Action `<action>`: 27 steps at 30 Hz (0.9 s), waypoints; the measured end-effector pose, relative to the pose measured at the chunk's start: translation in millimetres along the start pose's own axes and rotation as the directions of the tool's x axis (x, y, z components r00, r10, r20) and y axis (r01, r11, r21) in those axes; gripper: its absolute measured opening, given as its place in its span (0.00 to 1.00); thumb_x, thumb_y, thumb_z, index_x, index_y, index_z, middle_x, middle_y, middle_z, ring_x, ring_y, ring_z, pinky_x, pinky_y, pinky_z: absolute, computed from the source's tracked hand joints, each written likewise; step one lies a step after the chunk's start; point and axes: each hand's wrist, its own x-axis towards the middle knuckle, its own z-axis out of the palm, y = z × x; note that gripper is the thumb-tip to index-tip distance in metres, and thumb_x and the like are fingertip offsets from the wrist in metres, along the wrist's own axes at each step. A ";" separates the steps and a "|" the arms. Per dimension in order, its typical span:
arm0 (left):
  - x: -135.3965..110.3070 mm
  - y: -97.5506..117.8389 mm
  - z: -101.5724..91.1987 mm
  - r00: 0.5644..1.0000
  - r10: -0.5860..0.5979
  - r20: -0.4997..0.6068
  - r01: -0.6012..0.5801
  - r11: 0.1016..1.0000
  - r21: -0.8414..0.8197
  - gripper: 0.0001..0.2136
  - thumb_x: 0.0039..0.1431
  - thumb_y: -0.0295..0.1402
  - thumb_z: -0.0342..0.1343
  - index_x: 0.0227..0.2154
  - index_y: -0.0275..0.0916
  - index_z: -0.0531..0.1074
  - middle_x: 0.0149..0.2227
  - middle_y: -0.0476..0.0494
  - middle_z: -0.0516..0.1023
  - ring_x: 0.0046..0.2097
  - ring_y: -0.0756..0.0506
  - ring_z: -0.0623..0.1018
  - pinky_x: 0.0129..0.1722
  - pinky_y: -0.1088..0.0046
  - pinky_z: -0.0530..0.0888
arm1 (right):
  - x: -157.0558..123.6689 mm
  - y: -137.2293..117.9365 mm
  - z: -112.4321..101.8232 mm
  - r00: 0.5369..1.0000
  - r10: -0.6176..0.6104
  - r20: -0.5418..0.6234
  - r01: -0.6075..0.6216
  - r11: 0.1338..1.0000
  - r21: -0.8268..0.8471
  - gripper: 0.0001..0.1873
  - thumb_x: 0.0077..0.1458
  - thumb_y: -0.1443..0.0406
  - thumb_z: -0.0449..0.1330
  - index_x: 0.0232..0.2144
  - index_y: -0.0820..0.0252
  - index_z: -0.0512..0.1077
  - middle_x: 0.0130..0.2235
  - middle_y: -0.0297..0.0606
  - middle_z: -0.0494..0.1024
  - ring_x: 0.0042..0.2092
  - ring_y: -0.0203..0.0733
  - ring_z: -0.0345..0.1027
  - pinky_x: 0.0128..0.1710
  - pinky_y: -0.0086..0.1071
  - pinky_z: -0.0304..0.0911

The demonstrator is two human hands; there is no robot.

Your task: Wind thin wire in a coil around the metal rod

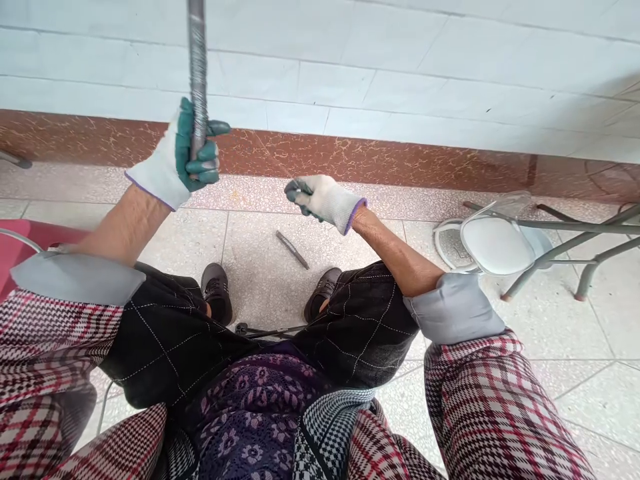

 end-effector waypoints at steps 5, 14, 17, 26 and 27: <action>6.9 -0.1 -8.9 0.989 -0.016 -0.148 -0.026 0.960 -0.278 0.24 0.79 0.53 0.41 0.53 0.46 0.78 0.31 0.45 0.75 0.33 0.44 0.77 0.33 0.66 0.76 | -8.9 -11.2 0.6 0.994 -0.070 -0.081 0.077 0.993 0.088 0.16 0.70 0.58 0.58 0.50 0.61 0.80 0.28 0.34 0.74 0.25 0.34 0.60 0.24 0.28 0.58; 7.5 -32.0 32.2 0.989 0.066 0.132 -0.147 0.418 0.896 0.17 0.61 0.37 0.66 0.53 0.45 0.81 0.44 0.36 0.83 0.50 0.31 0.81 0.47 0.56 0.74 | -31.0 -33.4 -12.0 0.993 -0.092 0.076 0.088 0.994 0.060 0.14 0.63 0.66 0.61 0.46 0.60 0.84 0.27 0.35 0.72 0.25 0.34 0.59 0.21 0.29 0.54; -0.8 -34.5 52.0 0.954 -0.076 0.289 -0.255 0.299 0.920 0.18 0.64 0.37 0.63 0.55 0.45 0.83 0.39 0.35 0.84 0.47 0.31 0.82 0.46 0.58 0.73 | -18.5 -16.3 -31.8 0.983 0.025 -0.182 -0.011 0.997 0.079 0.12 0.64 0.63 0.63 0.44 0.60 0.84 0.27 0.39 0.71 0.26 0.37 0.59 0.20 0.31 0.53; -40.1 -6.6 64.9 0.917 0.044 0.396 -0.218 0.887 0.406 0.29 0.55 0.28 0.64 0.61 0.40 0.79 0.46 0.39 0.86 0.40 0.42 0.82 0.38 0.66 0.76 | 12.6 63.0 -49.3 0.926 0.247 -0.285 -0.247 0.968 0.039 0.11 0.65 0.70 0.60 0.42 0.65 0.84 0.24 0.34 0.70 0.23 0.35 0.56 0.23 0.32 0.54; -42.8 -2.9 64.8 0.924 0.046 0.381 -0.177 0.932 0.316 0.28 0.54 0.26 0.63 0.61 0.37 0.78 0.46 0.37 0.85 0.39 0.43 0.82 0.37 0.66 0.76 | 10.9 61.5 -45.5 0.938 0.257 -0.235 -0.262 0.965 0.007 0.10 0.64 0.70 0.62 0.42 0.64 0.84 0.23 0.34 0.70 0.23 0.35 0.56 0.23 0.33 0.54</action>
